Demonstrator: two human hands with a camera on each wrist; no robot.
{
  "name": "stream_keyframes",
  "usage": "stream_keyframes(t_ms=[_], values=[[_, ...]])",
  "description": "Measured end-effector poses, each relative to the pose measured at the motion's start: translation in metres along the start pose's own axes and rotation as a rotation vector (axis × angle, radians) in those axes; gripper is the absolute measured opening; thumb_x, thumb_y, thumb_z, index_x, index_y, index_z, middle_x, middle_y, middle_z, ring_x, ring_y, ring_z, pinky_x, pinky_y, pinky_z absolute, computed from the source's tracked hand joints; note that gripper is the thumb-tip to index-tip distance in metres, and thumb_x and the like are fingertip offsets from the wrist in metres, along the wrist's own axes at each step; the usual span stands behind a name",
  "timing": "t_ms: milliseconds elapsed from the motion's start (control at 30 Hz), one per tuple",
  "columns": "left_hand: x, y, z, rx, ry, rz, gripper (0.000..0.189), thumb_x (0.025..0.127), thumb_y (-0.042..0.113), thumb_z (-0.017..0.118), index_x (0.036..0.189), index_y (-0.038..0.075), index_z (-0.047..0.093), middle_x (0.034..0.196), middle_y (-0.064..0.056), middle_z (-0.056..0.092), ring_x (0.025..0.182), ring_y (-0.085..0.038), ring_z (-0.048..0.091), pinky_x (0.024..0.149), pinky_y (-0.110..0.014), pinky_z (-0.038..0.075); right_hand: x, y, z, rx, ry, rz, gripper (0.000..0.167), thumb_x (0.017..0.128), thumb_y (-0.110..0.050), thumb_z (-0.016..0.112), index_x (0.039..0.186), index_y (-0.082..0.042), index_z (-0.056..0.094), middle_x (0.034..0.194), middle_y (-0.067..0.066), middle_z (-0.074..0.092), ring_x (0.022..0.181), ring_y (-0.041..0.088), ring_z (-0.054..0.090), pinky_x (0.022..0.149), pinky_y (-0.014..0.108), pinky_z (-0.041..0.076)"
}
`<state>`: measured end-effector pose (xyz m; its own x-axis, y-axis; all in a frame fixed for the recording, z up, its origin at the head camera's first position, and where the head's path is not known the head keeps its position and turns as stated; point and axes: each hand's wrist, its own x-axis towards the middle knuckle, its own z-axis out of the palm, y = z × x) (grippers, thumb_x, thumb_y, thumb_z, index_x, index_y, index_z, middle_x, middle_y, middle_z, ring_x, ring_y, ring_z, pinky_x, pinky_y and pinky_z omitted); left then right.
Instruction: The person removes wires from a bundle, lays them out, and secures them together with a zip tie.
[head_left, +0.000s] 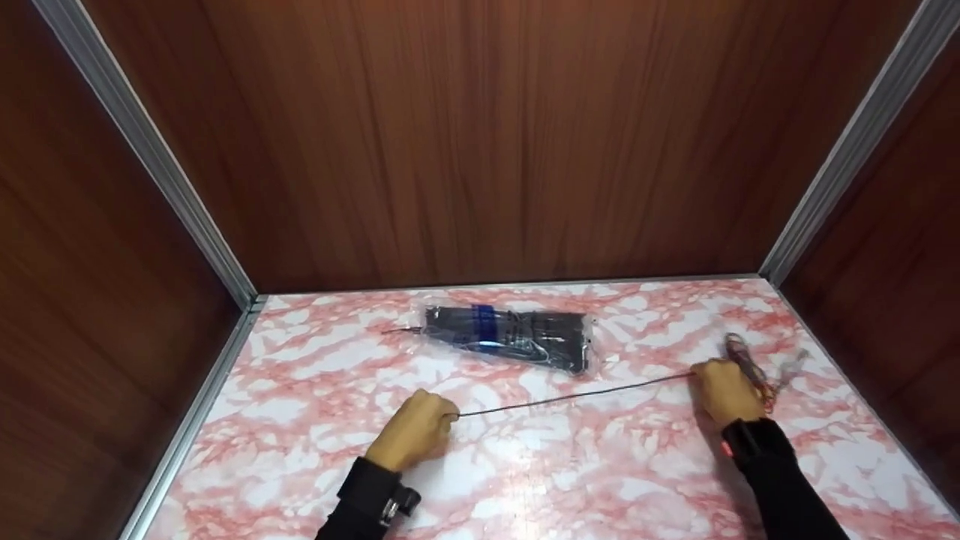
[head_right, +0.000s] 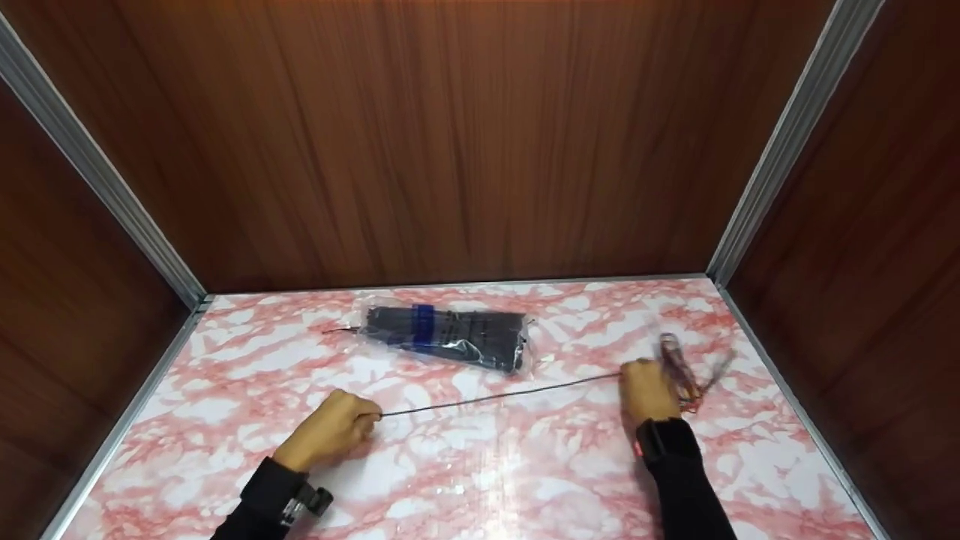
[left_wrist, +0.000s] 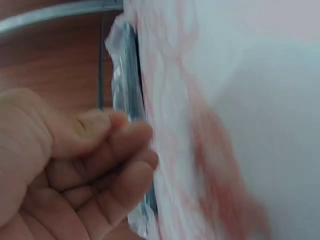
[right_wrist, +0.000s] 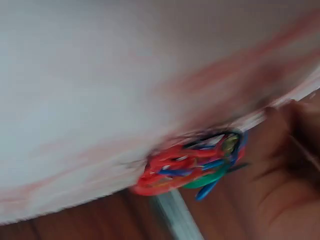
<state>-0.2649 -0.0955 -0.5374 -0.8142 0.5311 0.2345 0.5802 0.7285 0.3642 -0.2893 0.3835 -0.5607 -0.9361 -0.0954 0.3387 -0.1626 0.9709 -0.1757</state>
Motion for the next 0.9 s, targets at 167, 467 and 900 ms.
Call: stream_keyframes(t_ms=[167, 467, 900], values=[[-0.006, -0.007, -0.013, 0.006, -0.007, -0.004, 0.021, 0.090, 0.007, 0.061, 0.072, 0.013, 0.070, 0.062, 0.008, 0.057, 0.060, -0.006, 0.047, 0.055, -0.023, 0.040, -0.019, -0.009, 0.003, 0.035, -0.016, -0.133, 0.012, 0.075, 0.003, 0.067, 0.074, -0.008, 0.070, 0.073, 0.009, 0.063, 0.070, 0.033, 0.063, 0.059, 0.046, 0.051], [-0.020, -0.006, -0.013, 0.197, 0.189, -0.019, 0.012, 0.083, 0.010, 0.072, 0.082, 0.020, 0.079, 0.084, -0.004, 0.050, 0.073, -0.019, 0.046, 0.064, -0.029, 0.047, -0.034, -0.064, 0.011, 0.050, 0.006, -0.420, 0.013, 0.077, -0.010, 0.077, 0.089, -0.014, 0.073, 0.087, -0.002, 0.063, 0.076, 0.018, 0.059, 0.067, 0.036, 0.051], [-0.051, -0.019, -0.016, 0.330, 0.197, 0.026, 0.019, 0.075, -0.001, 0.071, 0.073, 0.018, 0.070, 0.063, 0.000, 0.068, 0.059, -0.020, 0.065, 0.051, -0.034, 0.048, -0.042, -0.079, 0.005, 0.012, 0.031, -0.474, 0.019, 0.075, -0.005, 0.075, 0.086, -0.012, 0.061, 0.076, -0.002, 0.057, 0.065, 0.017, 0.058, 0.057, 0.033, 0.048]])
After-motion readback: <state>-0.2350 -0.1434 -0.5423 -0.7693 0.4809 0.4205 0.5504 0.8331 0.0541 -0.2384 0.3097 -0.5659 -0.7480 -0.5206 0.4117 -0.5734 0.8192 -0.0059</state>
